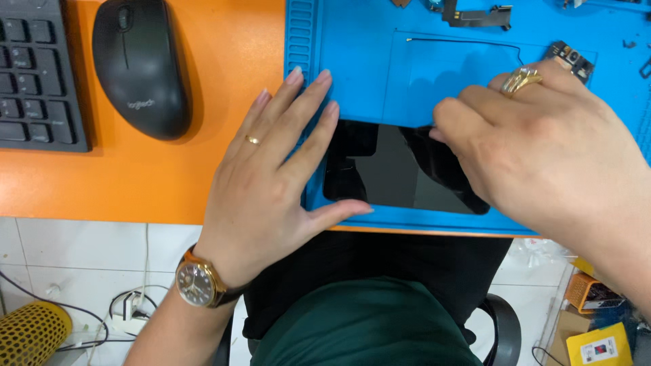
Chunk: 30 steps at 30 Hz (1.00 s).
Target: The person disassembles a smartphone by removing the back cover and using tweezers to detach internal components. They then reassemble the device by placing the back cover back on and pressing it into place.
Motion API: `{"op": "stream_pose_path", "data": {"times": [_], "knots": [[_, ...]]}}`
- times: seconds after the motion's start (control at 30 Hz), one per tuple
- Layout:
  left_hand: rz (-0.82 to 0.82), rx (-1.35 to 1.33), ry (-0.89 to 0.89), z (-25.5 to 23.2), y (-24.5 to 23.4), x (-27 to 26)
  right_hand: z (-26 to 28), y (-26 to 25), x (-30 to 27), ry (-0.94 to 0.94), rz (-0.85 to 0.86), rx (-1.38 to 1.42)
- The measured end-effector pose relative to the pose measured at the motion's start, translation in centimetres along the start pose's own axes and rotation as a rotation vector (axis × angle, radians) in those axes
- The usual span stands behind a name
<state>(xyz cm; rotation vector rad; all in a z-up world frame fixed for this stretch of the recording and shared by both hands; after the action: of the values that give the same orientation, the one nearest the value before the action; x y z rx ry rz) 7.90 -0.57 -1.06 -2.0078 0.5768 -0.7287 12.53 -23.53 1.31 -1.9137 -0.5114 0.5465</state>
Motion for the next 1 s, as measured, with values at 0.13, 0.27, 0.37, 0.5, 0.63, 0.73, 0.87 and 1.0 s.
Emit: {"op": "stream_pose_path", "data": {"times": [0.13, 0.27, 0.37, 0.5, 0.63, 0.73, 0.87, 1.0], "knots": [[0.015, -0.001, -0.018, 0.2, 0.3, 0.2, 0.2, -0.1, 0.5, -0.077, -0.033, 0.078], [0.017, -0.005, -0.025, 0.4, 0.2, 0.5, -0.1, 0.3, 1.2, -0.090, 0.023, 0.111], [0.010, -0.009, -0.034, 0.6, 0.1, 0.7, -0.3, 0.6, 1.4, -0.089, 0.083, 0.136], [-0.001, -0.018, -0.036, 0.8, 0.1, 0.8, -0.2, 0.4, 1.4, -0.082, 0.186, 0.084], [0.009, -0.015, -0.044, 0.8, 0.2, 0.8, 0.1, 0.4, 0.9, -0.095, 0.117, 0.078], [0.027, 0.002, -0.042, 0.8, 0.0, 1.1, -0.5, 0.2, 1.2, -0.096, 0.155, 0.124], [0.024, 0.005, -0.045, 0.8, 0.0, 1.2, -2.3, 1.1, 1.1, 0.010, 0.128, 0.272], [0.031, -0.007, -0.060, 0.7, -0.2, 1.2, -3.2, -1.9, 3.2, 0.149, 0.054, 0.544]]}}
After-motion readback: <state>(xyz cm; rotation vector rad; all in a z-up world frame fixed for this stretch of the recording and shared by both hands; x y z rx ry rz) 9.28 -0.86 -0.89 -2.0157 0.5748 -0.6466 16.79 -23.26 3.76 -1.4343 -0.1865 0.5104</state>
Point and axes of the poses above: each hand's wrist, its own x-axis towards the middle knuckle, its own y-axis out of the palm, z = x × y, the point moved 5 cm from there along x, towards the middle knuckle, and after that the axes turned 14 degrees about y, right-handed, at the moved point
